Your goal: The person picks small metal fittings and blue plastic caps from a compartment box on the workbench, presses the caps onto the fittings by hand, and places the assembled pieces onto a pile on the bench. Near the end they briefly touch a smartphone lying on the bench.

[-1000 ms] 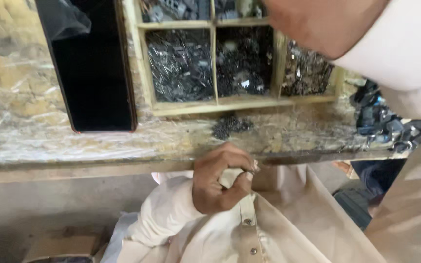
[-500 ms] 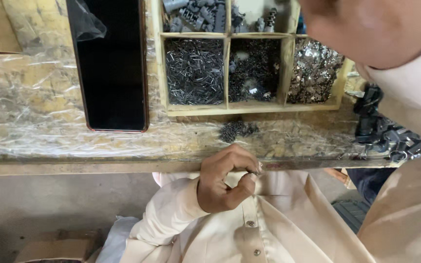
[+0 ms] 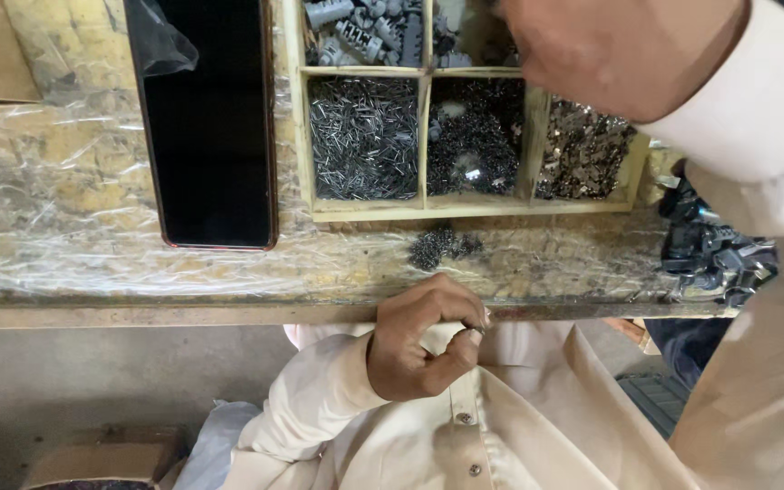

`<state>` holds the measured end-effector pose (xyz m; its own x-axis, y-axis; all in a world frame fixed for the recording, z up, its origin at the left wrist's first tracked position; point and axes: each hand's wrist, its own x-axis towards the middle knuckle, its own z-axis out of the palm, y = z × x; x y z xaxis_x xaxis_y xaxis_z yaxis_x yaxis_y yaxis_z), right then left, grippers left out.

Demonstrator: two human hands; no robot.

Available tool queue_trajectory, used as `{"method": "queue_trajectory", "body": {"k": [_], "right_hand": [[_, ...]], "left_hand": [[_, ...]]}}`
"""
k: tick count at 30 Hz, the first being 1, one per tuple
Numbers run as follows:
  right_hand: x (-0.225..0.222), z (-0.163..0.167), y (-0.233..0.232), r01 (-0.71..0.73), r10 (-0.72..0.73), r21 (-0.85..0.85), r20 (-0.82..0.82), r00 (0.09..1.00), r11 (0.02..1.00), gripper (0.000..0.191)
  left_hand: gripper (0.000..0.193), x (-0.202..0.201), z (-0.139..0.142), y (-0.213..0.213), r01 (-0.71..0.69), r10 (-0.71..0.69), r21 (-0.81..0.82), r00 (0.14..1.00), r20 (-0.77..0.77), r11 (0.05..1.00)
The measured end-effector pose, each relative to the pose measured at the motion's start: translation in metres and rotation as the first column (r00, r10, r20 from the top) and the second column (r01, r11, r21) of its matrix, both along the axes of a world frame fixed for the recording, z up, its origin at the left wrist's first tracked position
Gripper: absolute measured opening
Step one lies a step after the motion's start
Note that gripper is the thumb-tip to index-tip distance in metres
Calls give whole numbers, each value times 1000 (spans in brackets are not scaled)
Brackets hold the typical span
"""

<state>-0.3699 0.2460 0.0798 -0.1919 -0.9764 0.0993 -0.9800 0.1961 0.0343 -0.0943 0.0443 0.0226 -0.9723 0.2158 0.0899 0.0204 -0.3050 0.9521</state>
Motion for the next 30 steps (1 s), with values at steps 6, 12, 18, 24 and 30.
{"method": "queue_trajectory", "body": {"k": [6, 12, 18, 24, 30], "right_hand": [[4, 27, -39, 89, -103, 103, 140, 985, 991, 17], [117, 67, -42, 275, -69, -329, 521, 851, 903, 20], [264, -7, 21, 764, 104, -71, 995, 5, 641, 39], [286, -20, 33, 782, 112, -172, 985, 131, 599, 34], [296, -28, 40, 714, -74, -228, 928, 365, 662, 36]], "left_hand": [[15, -4, 4, 1, -4, 4, -2, 999, 39, 1000], [9, 0, 18, -11, -34, 34, 74, 999, 8, 997], [7, 21, 16, -20, 180, -194, 196, 980, 52, 964], [8, 18, 27, -21, 277, -285, 76, 946, 155, 958], [8, 15, 44, -5, 228, -222, 20, 919, 327, 974]]}}
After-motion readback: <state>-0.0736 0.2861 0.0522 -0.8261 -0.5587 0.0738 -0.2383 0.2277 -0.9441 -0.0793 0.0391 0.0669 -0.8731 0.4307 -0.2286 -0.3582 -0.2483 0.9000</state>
